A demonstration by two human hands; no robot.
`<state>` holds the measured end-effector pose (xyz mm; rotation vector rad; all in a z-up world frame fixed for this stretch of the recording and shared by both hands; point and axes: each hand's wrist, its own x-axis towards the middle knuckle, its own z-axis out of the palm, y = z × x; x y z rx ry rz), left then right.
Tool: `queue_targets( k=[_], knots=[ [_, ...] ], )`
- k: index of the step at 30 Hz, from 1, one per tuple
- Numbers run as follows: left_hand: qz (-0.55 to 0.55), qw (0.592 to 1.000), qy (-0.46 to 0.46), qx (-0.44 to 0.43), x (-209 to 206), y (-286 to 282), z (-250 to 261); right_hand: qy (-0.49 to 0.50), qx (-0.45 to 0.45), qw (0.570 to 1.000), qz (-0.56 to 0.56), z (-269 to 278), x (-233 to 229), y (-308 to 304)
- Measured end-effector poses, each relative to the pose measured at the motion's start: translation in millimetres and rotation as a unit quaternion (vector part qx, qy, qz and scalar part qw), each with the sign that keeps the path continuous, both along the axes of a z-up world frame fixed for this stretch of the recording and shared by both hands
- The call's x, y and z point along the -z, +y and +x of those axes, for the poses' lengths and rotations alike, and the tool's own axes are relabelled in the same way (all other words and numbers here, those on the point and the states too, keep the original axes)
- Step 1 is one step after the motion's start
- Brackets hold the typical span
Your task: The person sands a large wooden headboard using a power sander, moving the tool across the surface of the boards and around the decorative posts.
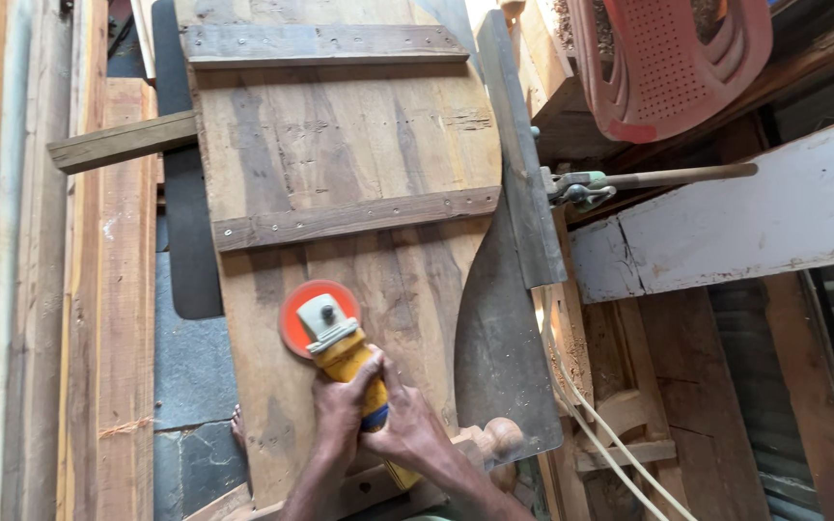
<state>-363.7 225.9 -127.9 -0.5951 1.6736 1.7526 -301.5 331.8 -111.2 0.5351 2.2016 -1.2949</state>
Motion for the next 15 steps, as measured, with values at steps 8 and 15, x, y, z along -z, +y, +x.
queue_targets(
  k=[8, 15],
  knots=[
    [0.113, 0.986, 0.023, 0.117, 20, 100, 6, -0.147, 0.181, 0.969, 0.074, 22, 3, 76],
    [0.001, 0.99, 0.012, 0.137, 8, 78, 28, -0.174, 0.152, 0.965, 0.125, 48, 6, 51]
  ],
)
